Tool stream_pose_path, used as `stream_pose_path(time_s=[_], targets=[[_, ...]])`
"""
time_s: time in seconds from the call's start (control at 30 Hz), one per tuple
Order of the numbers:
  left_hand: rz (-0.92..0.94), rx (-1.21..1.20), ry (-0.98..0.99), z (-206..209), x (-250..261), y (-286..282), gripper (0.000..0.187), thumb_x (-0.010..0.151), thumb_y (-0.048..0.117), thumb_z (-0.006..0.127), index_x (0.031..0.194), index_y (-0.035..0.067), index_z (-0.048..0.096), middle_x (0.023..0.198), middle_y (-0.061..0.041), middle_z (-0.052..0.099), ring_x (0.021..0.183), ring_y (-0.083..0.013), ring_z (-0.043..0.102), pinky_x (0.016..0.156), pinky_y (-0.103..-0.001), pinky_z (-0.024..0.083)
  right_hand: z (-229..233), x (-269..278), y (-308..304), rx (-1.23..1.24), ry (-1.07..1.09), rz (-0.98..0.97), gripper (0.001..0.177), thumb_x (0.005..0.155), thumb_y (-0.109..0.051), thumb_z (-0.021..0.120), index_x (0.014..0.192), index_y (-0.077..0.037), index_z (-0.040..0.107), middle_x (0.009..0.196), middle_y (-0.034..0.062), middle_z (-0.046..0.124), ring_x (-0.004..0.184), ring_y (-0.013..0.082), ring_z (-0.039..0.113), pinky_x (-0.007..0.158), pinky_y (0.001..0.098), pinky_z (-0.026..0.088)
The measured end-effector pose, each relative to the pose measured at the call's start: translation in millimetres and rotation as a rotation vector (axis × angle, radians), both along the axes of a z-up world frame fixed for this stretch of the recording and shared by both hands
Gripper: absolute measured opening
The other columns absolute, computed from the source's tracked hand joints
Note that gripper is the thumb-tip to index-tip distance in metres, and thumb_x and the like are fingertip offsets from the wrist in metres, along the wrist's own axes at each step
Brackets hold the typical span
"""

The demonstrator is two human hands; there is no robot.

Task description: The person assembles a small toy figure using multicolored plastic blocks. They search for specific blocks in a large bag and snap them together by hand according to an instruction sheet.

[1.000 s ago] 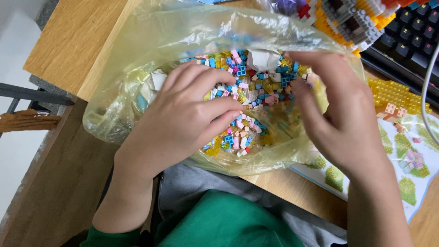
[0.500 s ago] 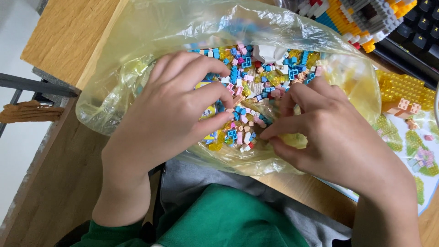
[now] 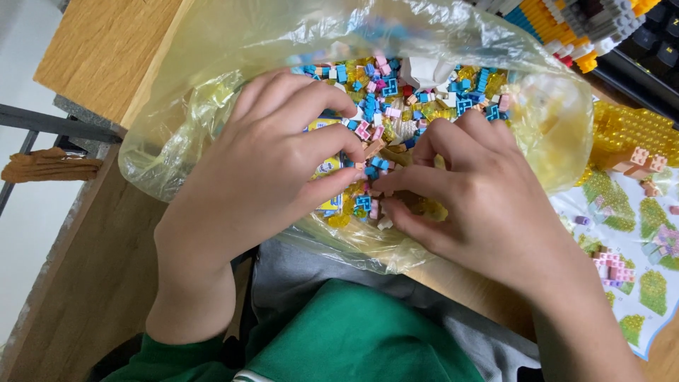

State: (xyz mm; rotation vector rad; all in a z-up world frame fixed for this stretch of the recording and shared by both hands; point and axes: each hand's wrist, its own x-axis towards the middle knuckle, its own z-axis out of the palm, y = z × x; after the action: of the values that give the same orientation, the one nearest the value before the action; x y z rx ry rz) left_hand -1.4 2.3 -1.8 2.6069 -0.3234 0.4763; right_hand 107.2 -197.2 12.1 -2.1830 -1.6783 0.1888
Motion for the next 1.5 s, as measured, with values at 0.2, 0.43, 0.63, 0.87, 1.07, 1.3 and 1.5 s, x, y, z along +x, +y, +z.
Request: stream_pose_path(time_s=[0.2,0.43,0.63,0.87,1.07,1.3,1.5], targets=[[-0.022,0.005,0.033,-2.1,0.0,1.7,0.006,0.091,0.013,0.070,0.091,0.007,0.071,0.105,-0.008,0.058,0.104,-0.0303,0.052,0.105,-0.052,0.034,-2.7,-2.2,2.2,-0.012,0.060,-0.025,0.010,0.085,-0.027,0.074,0.095,-0.022,0.074,0.084,0.0017,0.051,0.079,0.0245,0.043,0.068,0.0386,0.033],[-0.031,0.007,0.022,-2.6,-1.5,2.8,0.008,0.092,0.006,0.067,0.096,0.008,0.074,0.105,-0.010,0.057,0.105,-0.0321,0.052,0.101,-0.052,0.036,-3.9,-0.6,-2.1,-0.056,0.058,-0.048,0.007,0.084,-0.026,0.075,0.089,-0.022,0.073,0.083,-0.0003,0.053,0.079,0.0238,0.044,0.068,0.0384,0.034],[-0.036,0.015,0.015,-1.3,-2.1,3.1,0.007,0.094,0.011,0.068,0.097,0.008,0.074,0.105,-0.009,0.057,0.106,-0.0320,0.051,0.100,-0.050,0.036,-4.0,1.5,-3.2,-0.041,0.023,-0.059,0.007,0.088,-0.025,0.072,0.092,-0.020,0.069,0.082,0.0014,0.052,0.078,0.0255,0.044,0.071,0.0384,0.034],[-0.069,0.008,0.024,5.0,0.1,0.3,0.011,0.091,0.016,0.076,0.092,0.008,0.069,0.103,-0.009,0.060,0.101,-0.0302,0.054,0.097,-0.047,0.039,9.5,-9.5,-5.6,0.099,-0.022,-0.034,0.004,0.090,-0.014,0.073,0.089,-0.013,0.070,0.078,0.0014,0.060,0.072,0.0250,0.045,0.064,0.0375,0.033],[-0.087,0.037,0.032,8.2,0.1,-10.0,0.014,0.091,0.018,0.078,0.093,0.008,0.069,0.108,-0.011,0.064,0.105,-0.0327,0.057,0.094,-0.047,0.041,19.9,-51.7,-39.3,0.404,-0.088,-0.310,0.007,0.089,-0.010,0.068,0.082,-0.008,0.069,0.070,0.0041,0.058,0.066,0.0194,0.046,0.064,0.0331,0.029],[-0.112,0.107,0.012,9.0,1.7,-35.0,0.005,0.095,0.008,0.075,0.098,0.007,0.071,0.109,-0.011,0.067,0.100,-0.0327,0.060,0.091,-0.047,0.045,-11.0,-68.2,-108.5,0.600,0.021,-0.583,0.008,0.083,-0.002,0.065,0.075,-0.002,0.064,0.068,0.0084,0.064,0.060,0.0199,0.060,0.060,0.0277,0.042],[-0.166,0.148,-0.002,6.7,8.9,-66.8,0.010,0.093,0.012,0.078,0.097,0.006,0.071,0.105,-0.011,0.069,0.099,-0.0322,0.063,0.093,-0.048,0.048,-28.3,-75.4,-157.4,0.650,0.176,-0.863,0.005,0.079,0.004,0.070,0.080,0.005,0.066,0.077,0.0175,0.071,0.068,0.0194,0.073,0.051,0.0195,0.054]])
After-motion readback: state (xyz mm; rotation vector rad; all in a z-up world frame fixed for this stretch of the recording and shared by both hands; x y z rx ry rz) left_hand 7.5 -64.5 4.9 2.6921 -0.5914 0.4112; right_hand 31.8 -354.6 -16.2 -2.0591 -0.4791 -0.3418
